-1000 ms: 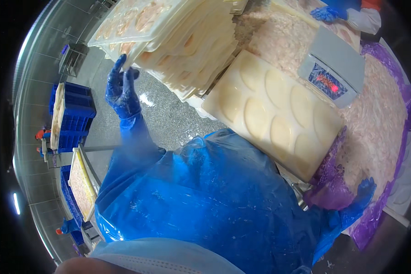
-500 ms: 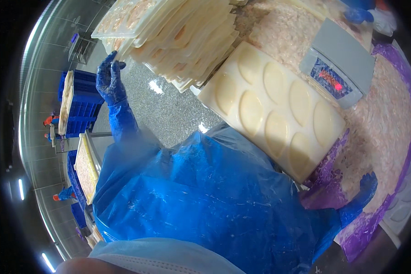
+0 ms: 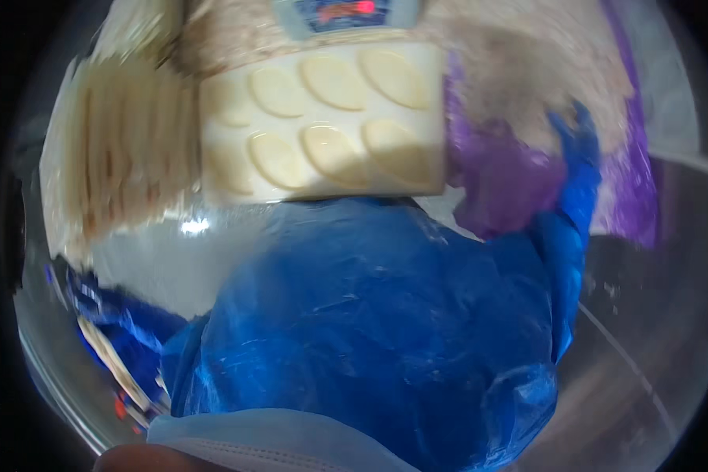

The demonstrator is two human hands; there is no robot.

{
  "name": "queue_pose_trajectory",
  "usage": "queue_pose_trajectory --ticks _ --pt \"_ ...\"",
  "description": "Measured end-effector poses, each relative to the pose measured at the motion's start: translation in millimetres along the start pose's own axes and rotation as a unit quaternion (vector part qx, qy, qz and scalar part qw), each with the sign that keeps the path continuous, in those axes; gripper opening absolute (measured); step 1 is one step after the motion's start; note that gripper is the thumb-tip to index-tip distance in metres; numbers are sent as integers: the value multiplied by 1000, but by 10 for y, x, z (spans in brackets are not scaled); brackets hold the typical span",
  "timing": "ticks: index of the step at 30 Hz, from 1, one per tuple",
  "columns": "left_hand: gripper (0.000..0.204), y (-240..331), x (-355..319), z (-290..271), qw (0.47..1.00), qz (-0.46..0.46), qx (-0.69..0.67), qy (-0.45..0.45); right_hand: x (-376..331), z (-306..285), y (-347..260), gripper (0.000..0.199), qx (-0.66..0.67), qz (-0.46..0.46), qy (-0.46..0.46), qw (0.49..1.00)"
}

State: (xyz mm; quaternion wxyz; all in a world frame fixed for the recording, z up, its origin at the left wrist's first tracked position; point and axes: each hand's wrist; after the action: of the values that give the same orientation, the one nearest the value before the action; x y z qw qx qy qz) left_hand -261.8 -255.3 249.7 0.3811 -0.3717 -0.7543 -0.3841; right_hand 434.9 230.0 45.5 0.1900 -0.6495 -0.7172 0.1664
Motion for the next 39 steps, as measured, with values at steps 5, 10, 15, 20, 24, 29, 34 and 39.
queue_pose_trajectory --ticks 5,10,15,20,24,29,34,39 --pt "56 410 -342 710 977 -45 -207 3 -78 545 -71 70 -132 -150 8 980" --pt "44 1488 -921 1709 899 -100 -375 -202 21 638 167 57 -49 -168 -130 976" --pt "36 1881 -1209 1850 811 -67 -487 -316 -132 -99 162 87 246 38 -215 944" --pt "27 2731 -1465 2254 664 31 -551 -504 -62 223 318 93 -94 -175 -90 976" --pt "26 3465 -1773 2731 575 163 -572 -562 76 368 100 66 24 -142 -173 974" --pt "37 4053 -2169 3104 561 242 -550 -569 -336 162 -146 64 79 -213 -126 966" --pt "79 4637 -2649 3347 576 329 -490 -565 -173 -189 1073 81 165 3 -48 985" --pt "89 4879 -2960 3658 592 329 -477 -559 140 16 991 64 -139 97 4 985"
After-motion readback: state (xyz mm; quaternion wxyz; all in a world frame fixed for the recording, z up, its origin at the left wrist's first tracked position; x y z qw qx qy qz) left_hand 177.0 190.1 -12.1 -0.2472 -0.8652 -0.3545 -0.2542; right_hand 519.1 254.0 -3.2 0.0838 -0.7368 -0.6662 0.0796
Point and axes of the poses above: each hand's wrist, its own x-axis towards the middle knuckle, its own z-axis out of the palm, y = z × x, and after that the axes turned 3 degrees about z, right-handed
